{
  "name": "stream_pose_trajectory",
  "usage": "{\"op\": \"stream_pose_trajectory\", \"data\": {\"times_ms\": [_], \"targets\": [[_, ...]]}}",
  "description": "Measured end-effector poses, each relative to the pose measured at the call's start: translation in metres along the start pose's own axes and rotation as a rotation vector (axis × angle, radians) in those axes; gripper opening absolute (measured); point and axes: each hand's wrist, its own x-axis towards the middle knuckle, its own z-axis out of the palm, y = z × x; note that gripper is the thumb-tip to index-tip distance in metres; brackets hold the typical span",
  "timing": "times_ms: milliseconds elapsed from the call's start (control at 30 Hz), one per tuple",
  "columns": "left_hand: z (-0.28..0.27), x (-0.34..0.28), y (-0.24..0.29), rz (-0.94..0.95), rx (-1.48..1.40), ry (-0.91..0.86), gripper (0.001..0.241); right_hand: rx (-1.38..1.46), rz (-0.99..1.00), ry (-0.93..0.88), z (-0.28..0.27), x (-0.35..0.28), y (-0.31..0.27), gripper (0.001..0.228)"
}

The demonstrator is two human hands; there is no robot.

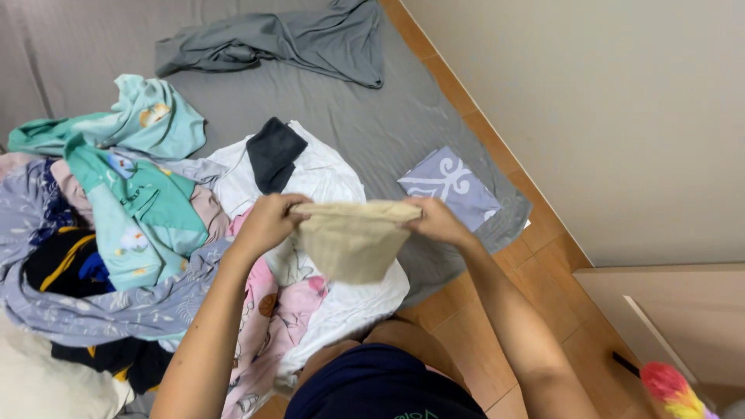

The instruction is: The person folds several pieces of laundry on a bed.

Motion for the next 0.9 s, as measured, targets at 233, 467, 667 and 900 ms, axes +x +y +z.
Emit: {"op": "stream_pose_trajectory", "data": {"times_ms": [233,467,667,900], "targets": [[0.015,0.006,0.074,0.538,-0.079,0.201,0.022,-0.499,-0.661,0.281,-0.007,0.002,-0.161,0.074],[-0.011,-0.007,0.049,0.471,-0.042,0.412,0.054,-0.056,-0.542,0.303,-0.02,0.004,-0.186,0.024],[-0.007,-0.026,-0.026,0.011,0.062,0.164,0.04,0.034,-0.398,0.453,-0.073,-0.004,-0.173,0.018],[0.009,-0.015,-0.097,0.022,0.154,0.282,0.035,0.029,-0.264,0.491,-0.093,-0.015,-0.131,0.014]]}}
